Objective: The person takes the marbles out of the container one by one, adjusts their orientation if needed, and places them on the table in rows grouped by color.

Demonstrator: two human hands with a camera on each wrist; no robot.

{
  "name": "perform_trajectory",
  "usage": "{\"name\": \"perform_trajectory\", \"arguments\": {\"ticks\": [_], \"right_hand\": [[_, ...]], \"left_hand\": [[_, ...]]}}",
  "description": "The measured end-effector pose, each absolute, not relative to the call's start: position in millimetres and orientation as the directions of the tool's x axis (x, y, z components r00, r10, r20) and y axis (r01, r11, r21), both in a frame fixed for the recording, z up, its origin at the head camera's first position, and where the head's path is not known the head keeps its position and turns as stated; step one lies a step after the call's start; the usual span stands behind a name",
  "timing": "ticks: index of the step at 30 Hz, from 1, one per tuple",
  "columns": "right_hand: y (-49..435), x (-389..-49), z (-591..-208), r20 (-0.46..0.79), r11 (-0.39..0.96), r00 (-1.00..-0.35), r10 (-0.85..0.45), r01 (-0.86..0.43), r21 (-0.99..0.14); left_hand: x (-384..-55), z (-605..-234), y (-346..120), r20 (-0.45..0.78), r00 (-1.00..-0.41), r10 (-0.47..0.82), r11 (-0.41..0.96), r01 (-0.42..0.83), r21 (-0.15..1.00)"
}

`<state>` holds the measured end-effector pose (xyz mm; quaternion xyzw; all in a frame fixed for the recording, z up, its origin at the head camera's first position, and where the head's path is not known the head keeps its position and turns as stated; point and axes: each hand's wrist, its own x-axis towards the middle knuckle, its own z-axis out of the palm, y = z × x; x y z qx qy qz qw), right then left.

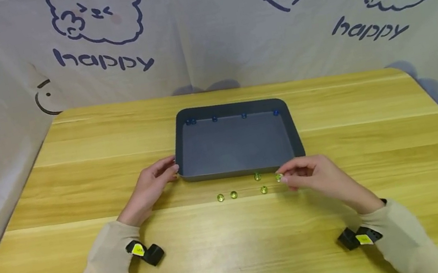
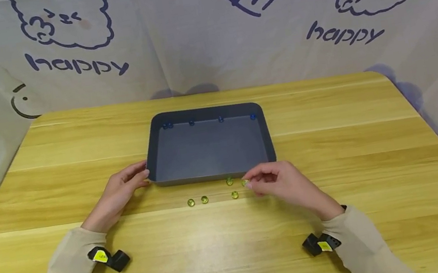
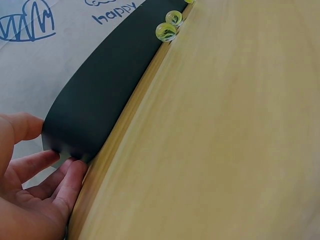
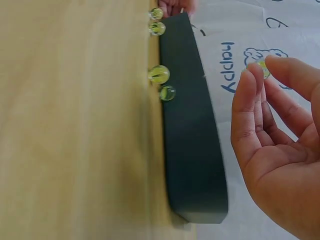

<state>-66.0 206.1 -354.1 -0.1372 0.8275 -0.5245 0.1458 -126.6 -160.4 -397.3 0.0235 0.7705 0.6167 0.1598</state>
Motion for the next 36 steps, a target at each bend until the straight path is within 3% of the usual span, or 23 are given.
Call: {"name": "perform_trajectory", "arguments": {"ticks": [11,36], "right_hand": [[210,-68,-369,-0.105,0.418,-0.904,-0.414,-0.087,-0.904],[220,-77,-389,-0.230,0.290,-0.865,-0.446,0.104,-0.951]], "left_hand": [[-125,-397,-161,-0.215,-0.948,0.233,0.236,-0.159,0.959],[-126,-398,-161,-0.211,-0.951,0.228,0.249,-0.152,0.957]]}}
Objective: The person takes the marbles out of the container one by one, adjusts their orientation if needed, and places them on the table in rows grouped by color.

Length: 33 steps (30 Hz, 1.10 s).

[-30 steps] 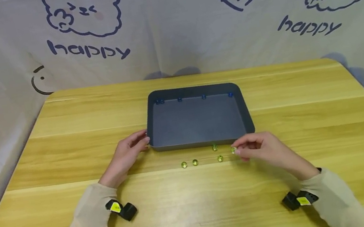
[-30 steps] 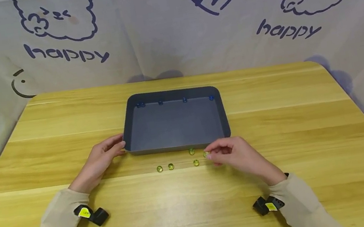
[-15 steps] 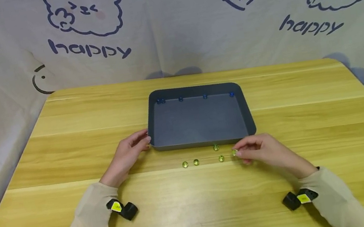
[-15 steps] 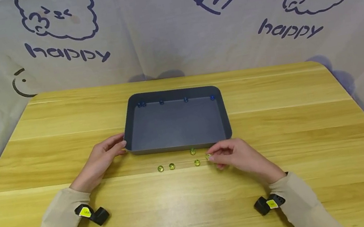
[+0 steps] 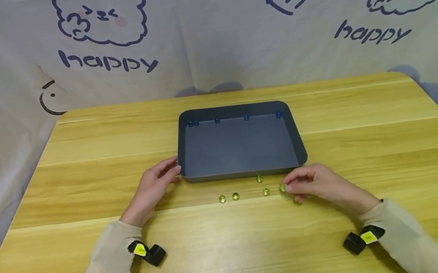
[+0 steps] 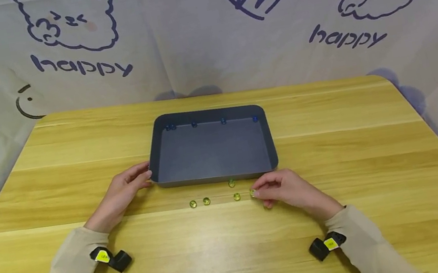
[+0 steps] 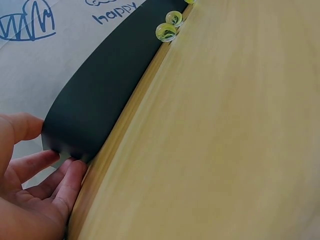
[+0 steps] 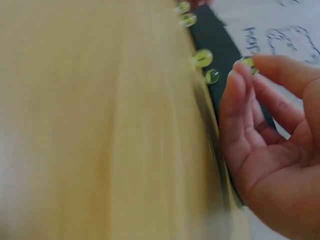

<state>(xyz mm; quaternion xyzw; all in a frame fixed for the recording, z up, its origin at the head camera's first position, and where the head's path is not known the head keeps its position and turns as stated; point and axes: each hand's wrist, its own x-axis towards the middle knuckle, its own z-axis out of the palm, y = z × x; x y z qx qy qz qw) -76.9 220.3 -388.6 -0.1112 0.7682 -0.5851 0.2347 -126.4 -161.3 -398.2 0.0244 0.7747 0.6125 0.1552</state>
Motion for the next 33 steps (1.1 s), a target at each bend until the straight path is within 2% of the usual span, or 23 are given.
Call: {"name": "perform_trajectory", "arguments": {"ticks": [8,33], "right_hand": [[216.0,-78.1,-384.7,-0.245,0.405,-0.842,-0.481,0.034,-0.914],[214.5,-78.9,-392.5,-0.211,0.446,-0.869,-0.447,-0.012,-0.895]], "left_hand": [[-125.7,-399.0,-161.8,-0.211,-0.948,0.237,0.252,-0.150,0.956],[-125.7,-398.8,-160.2,-0.207,-0.952,0.227,0.253,-0.147,0.956]]}}
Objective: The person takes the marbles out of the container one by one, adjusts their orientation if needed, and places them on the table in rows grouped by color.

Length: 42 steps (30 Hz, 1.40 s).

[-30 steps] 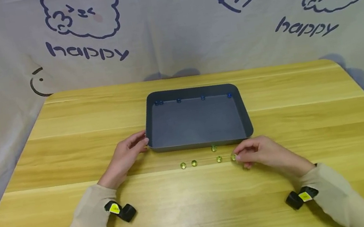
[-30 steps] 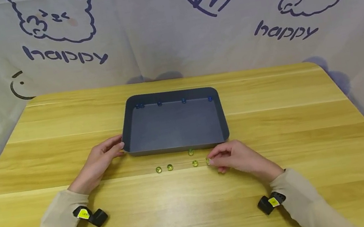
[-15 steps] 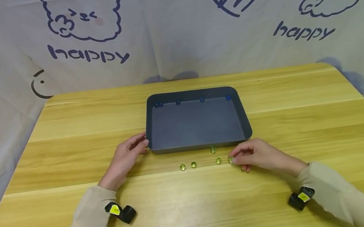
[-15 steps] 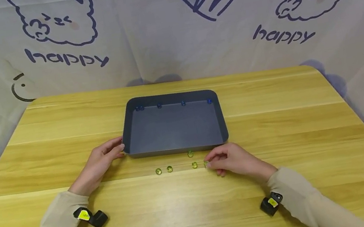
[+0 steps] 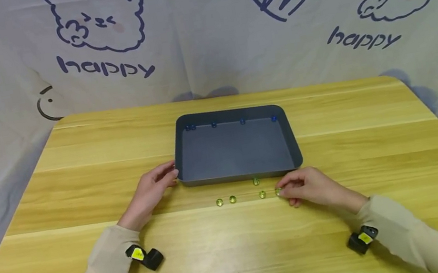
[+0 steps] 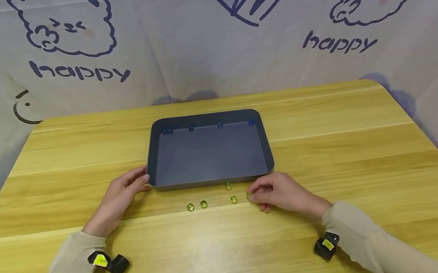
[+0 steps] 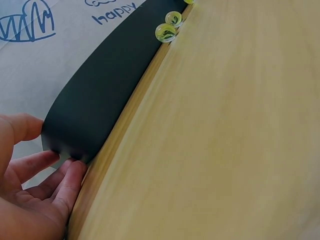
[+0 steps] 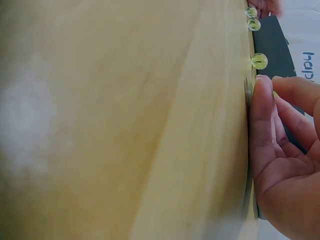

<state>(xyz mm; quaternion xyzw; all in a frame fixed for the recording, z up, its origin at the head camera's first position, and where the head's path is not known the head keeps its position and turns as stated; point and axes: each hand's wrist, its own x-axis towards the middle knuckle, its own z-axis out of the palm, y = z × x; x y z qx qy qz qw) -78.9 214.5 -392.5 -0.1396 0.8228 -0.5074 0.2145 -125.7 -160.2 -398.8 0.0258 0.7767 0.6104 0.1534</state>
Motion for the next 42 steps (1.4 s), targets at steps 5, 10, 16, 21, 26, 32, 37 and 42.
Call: {"name": "perform_trajectory", "arguments": {"ticks": [5,10,16,21,26,32,37,42], "right_hand": [[213.9,-79.4,-392.1,-0.210,0.436,-0.870,-0.447,-0.007,-0.900],[213.9,-79.1,-392.6,-0.210,0.447,-0.869,-0.448,-0.015,-0.894],[213.4,-78.7,-392.8,-0.218,0.480,-0.872,-0.437,-0.021,-0.877],[212.5,-78.7,-392.9,-0.223,0.488,-0.875,-0.431,-0.018,-0.873],[212.5,-78.8,-392.6,-0.229,0.493,-0.875,-0.427,-0.012,-0.870],[213.8,-78.9,-392.0,-0.235,0.489,-0.872,-0.429,-0.005,-0.873],[215.0,-79.4,-391.9,-0.226,0.482,-0.872,-0.435,-0.013,-0.876],[215.1,-79.9,-393.3,-0.243,0.465,-0.864,-0.440,0.013,-0.885]], "left_hand": [[-124.4,-397.9,-161.0,-0.212,-0.949,0.232,0.250,-0.153,0.956],[-124.8,-398.8,-160.4,-0.207,-0.950,0.234,0.253,-0.146,0.956],[-125.4,-399.6,-160.0,-0.202,-0.951,0.234,0.253,-0.141,0.957],[-125.5,-399.7,-159.7,-0.205,-0.952,0.226,0.257,-0.144,0.956],[-125.5,-399.5,-159.1,-0.210,-0.953,0.220,0.257,-0.151,0.955],[-126.4,-399.7,-158.5,-0.205,-0.952,0.226,0.255,-0.145,0.956],[-127.4,-399.7,-158.4,-0.194,-0.954,0.230,0.250,-0.135,0.959],[-126.4,-400.6,-159.1,-0.196,-0.953,0.230,0.245,-0.138,0.960]]}}
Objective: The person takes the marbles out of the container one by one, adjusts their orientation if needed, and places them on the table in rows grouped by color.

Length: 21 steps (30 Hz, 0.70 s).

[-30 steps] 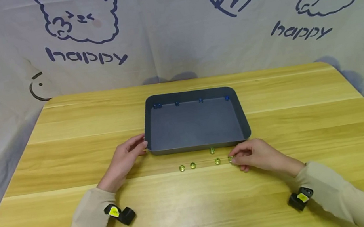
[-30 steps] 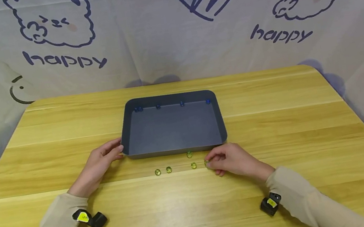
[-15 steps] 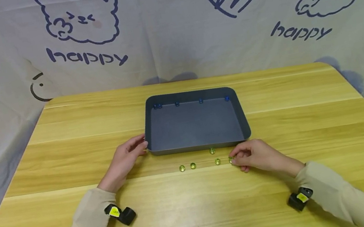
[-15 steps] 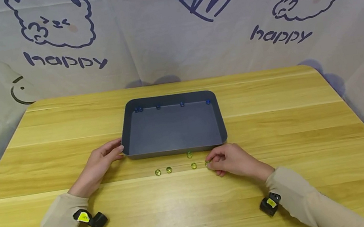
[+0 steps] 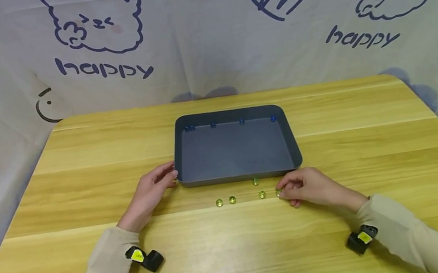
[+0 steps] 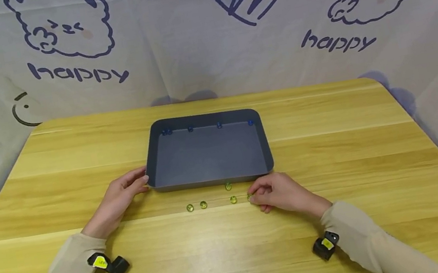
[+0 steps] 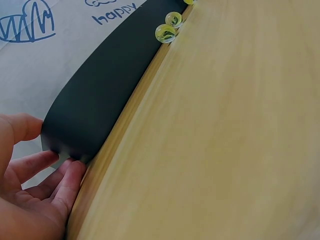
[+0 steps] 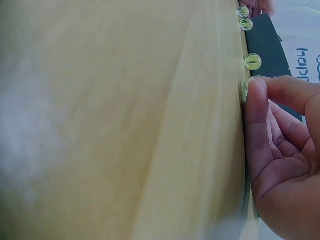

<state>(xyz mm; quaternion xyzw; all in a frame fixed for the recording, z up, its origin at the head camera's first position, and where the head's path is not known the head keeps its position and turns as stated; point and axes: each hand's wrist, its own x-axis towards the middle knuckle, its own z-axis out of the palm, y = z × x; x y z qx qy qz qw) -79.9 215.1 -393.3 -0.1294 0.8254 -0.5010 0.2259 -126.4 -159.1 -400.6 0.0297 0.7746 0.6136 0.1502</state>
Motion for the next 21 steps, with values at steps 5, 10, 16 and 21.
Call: {"name": "perform_trajectory", "arguments": {"ticks": [5,10,16,21], "right_hand": [[214.9,-80.2,-393.4,-0.245,0.463,-0.862,-0.443,0.014,-0.886],[215.4,-80.1,-393.1,-0.252,0.461,-0.860,-0.443,0.023,-0.887],[216.7,-80.0,-392.8,-0.248,0.465,-0.859,-0.447,0.013,-0.885],[217.0,-80.0,-392.1,-0.241,0.462,-0.857,-0.455,0.005,-0.887]], "left_hand": [[-125.3,-401.3,-159.6,-0.202,-0.953,0.225,0.246,-0.145,0.958],[-125.5,-401.6,-159.7,-0.204,-0.952,0.227,0.249,-0.146,0.958],[-126.5,-401.3,-158.9,-0.207,-0.953,0.220,0.253,-0.149,0.956],[-126.4,-400.4,-158.8,-0.209,-0.954,0.216,0.257,-0.151,0.955]]}}
